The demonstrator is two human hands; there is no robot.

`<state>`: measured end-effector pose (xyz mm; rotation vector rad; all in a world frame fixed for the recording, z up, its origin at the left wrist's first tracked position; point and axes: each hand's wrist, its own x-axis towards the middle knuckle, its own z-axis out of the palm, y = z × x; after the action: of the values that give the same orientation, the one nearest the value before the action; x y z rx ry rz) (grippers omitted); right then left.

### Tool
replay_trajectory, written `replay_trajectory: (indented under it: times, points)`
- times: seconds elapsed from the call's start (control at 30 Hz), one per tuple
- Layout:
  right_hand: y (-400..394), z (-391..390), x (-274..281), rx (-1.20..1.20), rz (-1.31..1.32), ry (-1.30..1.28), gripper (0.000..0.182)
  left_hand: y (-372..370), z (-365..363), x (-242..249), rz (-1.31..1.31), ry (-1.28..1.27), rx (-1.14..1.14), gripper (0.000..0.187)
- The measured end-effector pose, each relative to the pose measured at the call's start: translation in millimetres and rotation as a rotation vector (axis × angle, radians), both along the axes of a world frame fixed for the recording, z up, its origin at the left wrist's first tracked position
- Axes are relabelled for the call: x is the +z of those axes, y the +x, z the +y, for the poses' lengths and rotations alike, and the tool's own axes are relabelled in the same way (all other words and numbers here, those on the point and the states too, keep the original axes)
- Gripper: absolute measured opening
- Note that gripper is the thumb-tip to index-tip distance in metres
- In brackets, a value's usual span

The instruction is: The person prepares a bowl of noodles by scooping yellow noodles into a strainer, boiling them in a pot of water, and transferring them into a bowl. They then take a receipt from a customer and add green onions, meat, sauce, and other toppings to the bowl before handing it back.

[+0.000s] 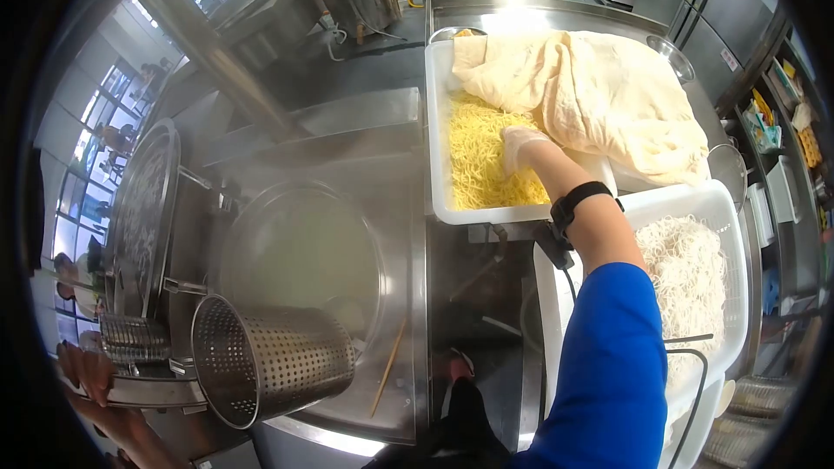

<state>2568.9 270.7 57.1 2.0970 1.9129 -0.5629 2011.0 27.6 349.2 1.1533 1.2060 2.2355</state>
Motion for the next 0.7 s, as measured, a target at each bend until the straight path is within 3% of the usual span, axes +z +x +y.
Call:
replay_trajectory:
  times: [0.03,0.13,0.17,0.27,0.3,0.37,0.43,0.57,0.6,0.7]
  points:
    - [0,2,-4,0.023,-0.023,0.012,0.064,-28,-1,-4,0.090,0.021,-0.421,0.049]
    - [4,5,2,-0.003,0.009,0.169,0.051,0,5,-7,0.019,0.039,-0.493,0.044]
    - [5,3,4,-0.028,0.036,0.237,0.048,22,10,-1,-0.062,0.027,-0.512,0.027]
    - [-1,-22,65,-0.242,0.356,0.544,0.047,28,26,-7,0.014,0.069,-0.763,0.023]
    - [4,-25,72,-0.231,0.403,0.674,0.049,55,25,-4,-0.048,0.045,-0.559,0.033]
    - [17,-25,88,-0.206,0.494,0.935,0.054,53,29,-7,-0.001,0.002,-0.546,0.036]
    - [29,-23,115,-0.201,0.552,0.870,0.052,58,33,-9,-0.013,-0.051,-0.520,0.039]
    - [35,-31,186,-0.339,0.937,0.965,0.034,82,42,-9,-0.002,-0.084,-0.676,0.036]
    - [26,-39,212,-0.456,0.922,1.007,0.033,88,45,-10,0.004,-0.096,-0.712,0.036]
    - [29,-42,259,-0.481,1.274,1.193,0.033,114,52,-12,0.038,-0.142,-0.857,0.033]
